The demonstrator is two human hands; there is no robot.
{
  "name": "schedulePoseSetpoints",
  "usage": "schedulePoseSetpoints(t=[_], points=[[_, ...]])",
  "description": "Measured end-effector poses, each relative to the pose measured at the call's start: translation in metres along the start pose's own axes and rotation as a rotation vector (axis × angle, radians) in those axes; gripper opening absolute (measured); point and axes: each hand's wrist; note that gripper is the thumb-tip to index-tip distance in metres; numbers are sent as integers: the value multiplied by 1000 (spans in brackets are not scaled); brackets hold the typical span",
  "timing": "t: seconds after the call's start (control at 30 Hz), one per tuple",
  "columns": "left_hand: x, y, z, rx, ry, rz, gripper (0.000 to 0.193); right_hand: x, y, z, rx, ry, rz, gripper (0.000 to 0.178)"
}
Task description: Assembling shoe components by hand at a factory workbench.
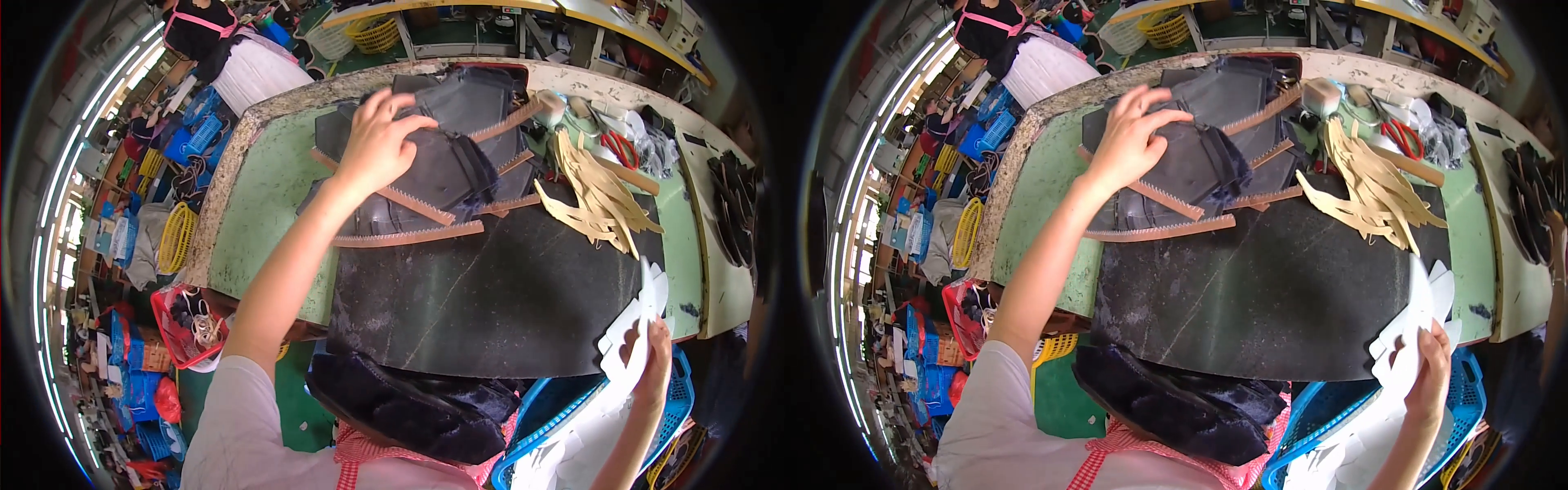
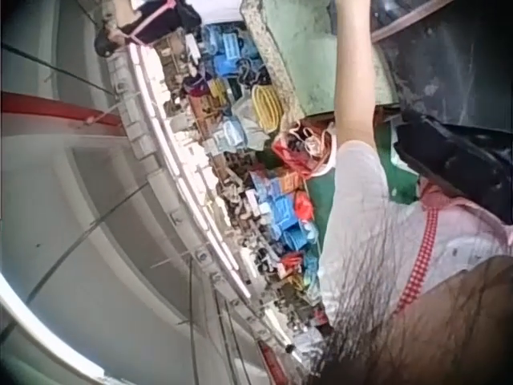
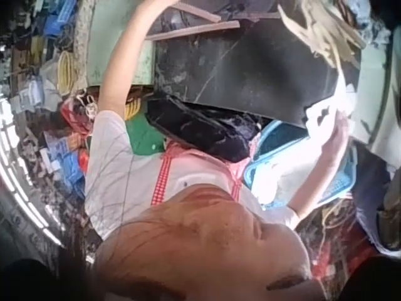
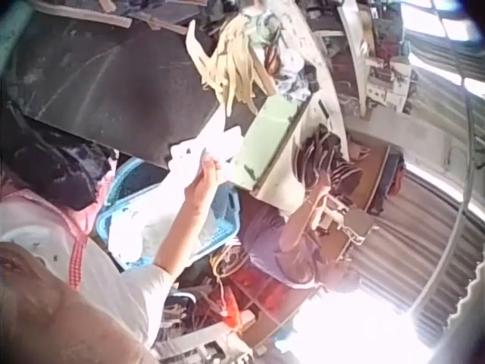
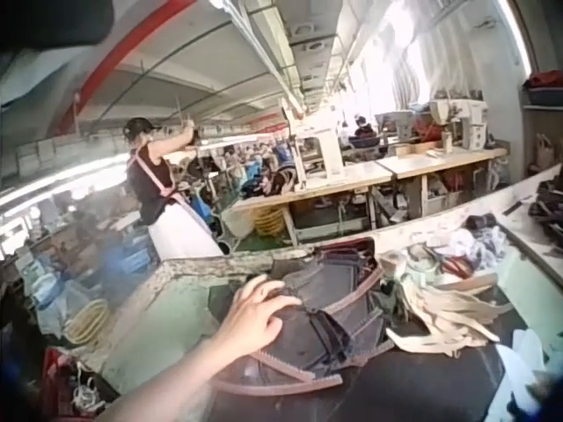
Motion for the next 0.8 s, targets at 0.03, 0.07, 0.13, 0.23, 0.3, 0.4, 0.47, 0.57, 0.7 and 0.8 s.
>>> schedulePoseSetpoints(t=[0.03,0.07,0.13,0.23,0.3,0.4,0.47,0.57,0.7,0.8], points=[[12,9,0,-38,269,67,37,6,-6,-14,40,96,-25,53],[24,14,-3,-74,551,126,27,4,-9,-27,29,120,-9,52],[53,29,0,-341,787,204,15,0,-20,-47,-72,113,-8,43],[27,15,32,-510,1002,505,21,12,-10,-39,13,-24,-17,30],[76,29,19,-576,1080,646,24,21,-10,-51,178,-58,32,27],[45,11,-6,-724,777,253,12,29,-38,-108,412,-103,51,28],[24,-5,-26,-750,559,189,14,41,-55,-163,519,-173,20,19],[-6,-17,-45,-634,343,231,17,42,-107,-237,881,-359,89,33],[19,18,1,-708,1395,405,14,20,-174,-278,480,-151,-110,56],[47,43,74,-977,1570,166,9,14,-186,-274,452,-264,-172,59]])
Point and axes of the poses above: each hand's wrist, its own y-axis away from the middle knuckle, its own z-axis out of the back of the hand, x = y × z, and after that the axes turned 11 degrees about -z, right-handed
